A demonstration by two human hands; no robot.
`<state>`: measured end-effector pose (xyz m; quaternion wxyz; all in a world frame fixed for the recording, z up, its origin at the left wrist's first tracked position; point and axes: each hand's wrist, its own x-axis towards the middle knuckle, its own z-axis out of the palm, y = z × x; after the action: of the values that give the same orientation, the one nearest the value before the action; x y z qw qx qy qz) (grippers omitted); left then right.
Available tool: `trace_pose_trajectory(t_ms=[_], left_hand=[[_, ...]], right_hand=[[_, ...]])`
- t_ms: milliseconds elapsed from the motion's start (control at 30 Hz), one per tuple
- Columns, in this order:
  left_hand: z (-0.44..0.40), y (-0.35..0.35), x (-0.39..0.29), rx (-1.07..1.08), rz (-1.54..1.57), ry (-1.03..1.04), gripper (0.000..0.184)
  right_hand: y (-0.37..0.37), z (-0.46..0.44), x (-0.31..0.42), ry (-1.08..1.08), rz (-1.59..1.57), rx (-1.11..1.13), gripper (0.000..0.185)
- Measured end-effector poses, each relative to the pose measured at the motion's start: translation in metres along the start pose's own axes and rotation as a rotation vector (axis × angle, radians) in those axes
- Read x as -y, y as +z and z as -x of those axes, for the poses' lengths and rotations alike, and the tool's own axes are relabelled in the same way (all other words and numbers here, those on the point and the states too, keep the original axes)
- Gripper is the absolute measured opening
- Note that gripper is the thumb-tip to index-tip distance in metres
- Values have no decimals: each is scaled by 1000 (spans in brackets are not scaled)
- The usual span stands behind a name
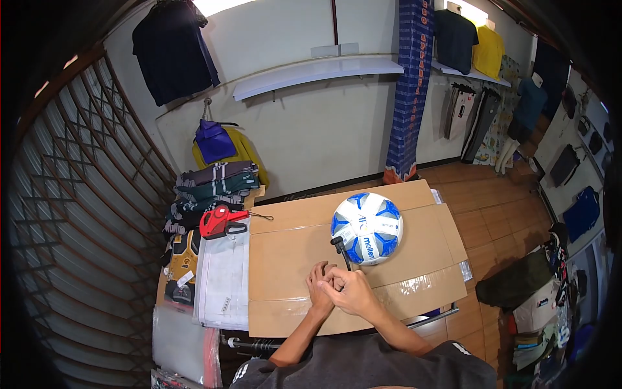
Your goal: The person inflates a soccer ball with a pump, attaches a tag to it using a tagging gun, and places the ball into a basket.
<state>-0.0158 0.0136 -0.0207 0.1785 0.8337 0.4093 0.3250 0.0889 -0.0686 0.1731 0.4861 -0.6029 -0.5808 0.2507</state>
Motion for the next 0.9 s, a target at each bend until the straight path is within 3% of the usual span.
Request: trace_pose_trajectory(t_ms=[333,567,900], left_hand=[[1,-1,2,-26,-3,18,51],[0,-3,-7,-21,-55,-5,44],[-2,-12,-11,4,-26,-11,46]], right_hand=[[10,4,-15,-42,25,8,22],[-59,10,83,-87,-73,77,19],[-10,2,22,-55,12,45,21]])
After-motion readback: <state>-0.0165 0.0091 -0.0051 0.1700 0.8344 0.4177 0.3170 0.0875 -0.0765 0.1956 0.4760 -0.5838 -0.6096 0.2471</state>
